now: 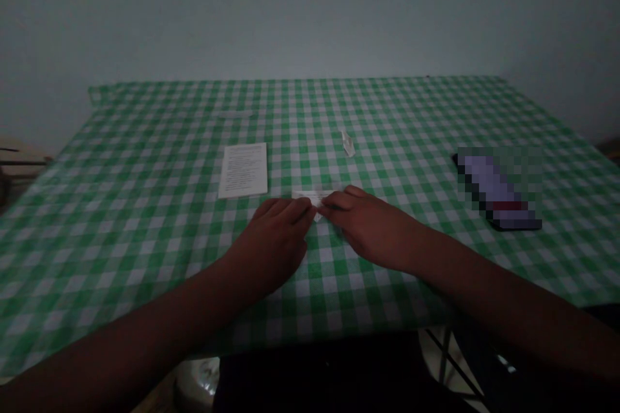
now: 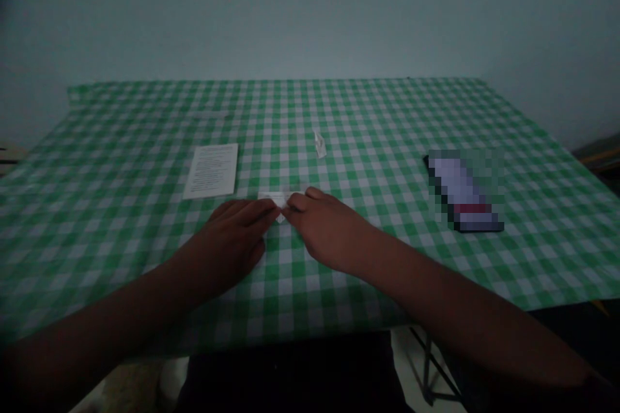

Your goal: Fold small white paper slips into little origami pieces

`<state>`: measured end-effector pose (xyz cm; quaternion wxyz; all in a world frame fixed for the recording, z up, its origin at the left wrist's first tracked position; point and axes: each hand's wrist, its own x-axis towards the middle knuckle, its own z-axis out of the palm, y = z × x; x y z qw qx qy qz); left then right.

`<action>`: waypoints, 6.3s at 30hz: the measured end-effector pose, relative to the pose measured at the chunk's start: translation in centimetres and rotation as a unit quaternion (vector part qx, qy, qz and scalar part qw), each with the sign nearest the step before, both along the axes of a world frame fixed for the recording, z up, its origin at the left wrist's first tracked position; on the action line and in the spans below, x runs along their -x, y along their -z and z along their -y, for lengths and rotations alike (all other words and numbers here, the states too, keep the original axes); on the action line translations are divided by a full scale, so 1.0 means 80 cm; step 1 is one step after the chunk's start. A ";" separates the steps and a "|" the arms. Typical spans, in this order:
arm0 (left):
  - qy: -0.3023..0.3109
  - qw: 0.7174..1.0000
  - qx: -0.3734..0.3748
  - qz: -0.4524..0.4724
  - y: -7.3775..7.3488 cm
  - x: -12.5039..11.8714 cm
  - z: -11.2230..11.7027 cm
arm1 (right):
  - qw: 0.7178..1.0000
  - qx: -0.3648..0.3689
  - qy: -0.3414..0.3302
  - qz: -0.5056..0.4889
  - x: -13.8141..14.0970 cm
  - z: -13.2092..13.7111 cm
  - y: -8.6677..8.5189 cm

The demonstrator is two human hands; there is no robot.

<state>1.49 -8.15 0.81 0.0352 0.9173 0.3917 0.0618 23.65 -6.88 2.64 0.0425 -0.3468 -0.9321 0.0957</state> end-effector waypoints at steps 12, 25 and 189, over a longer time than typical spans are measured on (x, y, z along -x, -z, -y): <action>0.021 0.999 0.002 -0.031 0.005 0.004 0.003 | 1.000 -0.001 0.002 0.018 0.003 0.001 0.000; 0.020 0.999 -0.018 -0.024 0.007 -0.007 0.005 | 1.000 -0.027 0.000 -0.003 0.003 0.001 0.008; -0.063 0.990 -0.096 -0.087 -0.001 -0.018 0.001 | 0.994 -0.047 0.053 -0.088 0.024 -0.011 0.029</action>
